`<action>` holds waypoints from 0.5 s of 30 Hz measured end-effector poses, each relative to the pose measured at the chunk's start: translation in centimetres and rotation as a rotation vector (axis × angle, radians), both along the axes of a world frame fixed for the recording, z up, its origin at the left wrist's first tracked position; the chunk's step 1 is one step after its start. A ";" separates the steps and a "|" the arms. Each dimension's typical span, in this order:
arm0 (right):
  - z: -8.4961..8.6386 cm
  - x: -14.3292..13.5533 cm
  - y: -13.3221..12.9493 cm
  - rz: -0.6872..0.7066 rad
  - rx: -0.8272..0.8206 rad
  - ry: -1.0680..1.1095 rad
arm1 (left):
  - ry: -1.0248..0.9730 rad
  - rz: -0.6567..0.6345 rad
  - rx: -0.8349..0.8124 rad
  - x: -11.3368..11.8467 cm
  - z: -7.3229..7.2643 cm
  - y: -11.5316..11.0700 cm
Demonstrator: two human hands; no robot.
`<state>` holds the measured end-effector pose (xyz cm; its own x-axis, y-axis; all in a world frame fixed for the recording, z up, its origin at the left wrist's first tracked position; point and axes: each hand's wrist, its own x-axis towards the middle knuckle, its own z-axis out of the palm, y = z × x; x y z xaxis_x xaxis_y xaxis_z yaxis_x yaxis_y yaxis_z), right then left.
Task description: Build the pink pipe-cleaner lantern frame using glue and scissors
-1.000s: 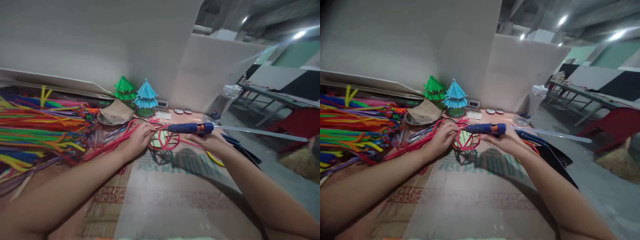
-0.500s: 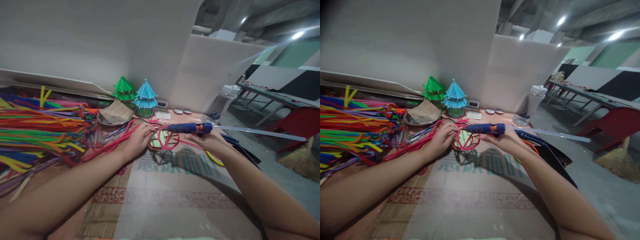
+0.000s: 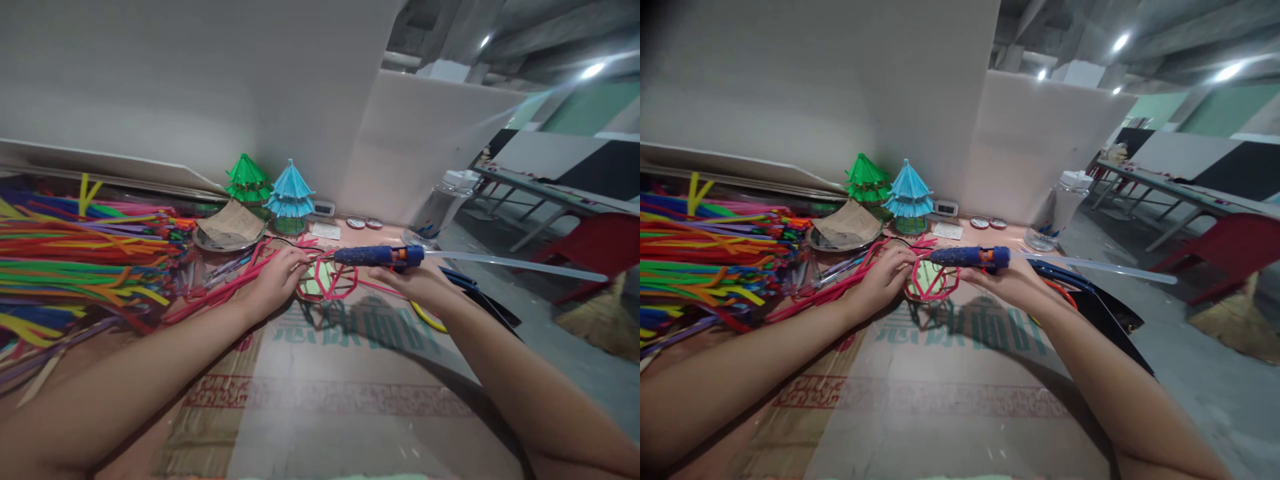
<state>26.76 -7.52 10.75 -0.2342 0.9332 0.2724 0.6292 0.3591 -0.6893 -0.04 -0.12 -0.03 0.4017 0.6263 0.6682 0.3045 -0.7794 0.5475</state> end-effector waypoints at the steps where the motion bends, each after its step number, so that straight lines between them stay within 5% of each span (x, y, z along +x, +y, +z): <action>1: 0.0 0.0 0.0 -0.003 0.003 -0.009 | -0.001 0.001 -0.002 0.0 0.0 0.0; 15: 0.5 0.0 -0.5 -0.048 0.056 -0.069 | 0.006 0.004 -0.005 0.1 0.0 0.0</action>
<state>26.73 -8.02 11.29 -0.2094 0.9278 0.3088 0.6919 0.3637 -0.6237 0.01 -0.07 -0.01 0.4032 0.6312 0.6626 0.3108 -0.7755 0.5496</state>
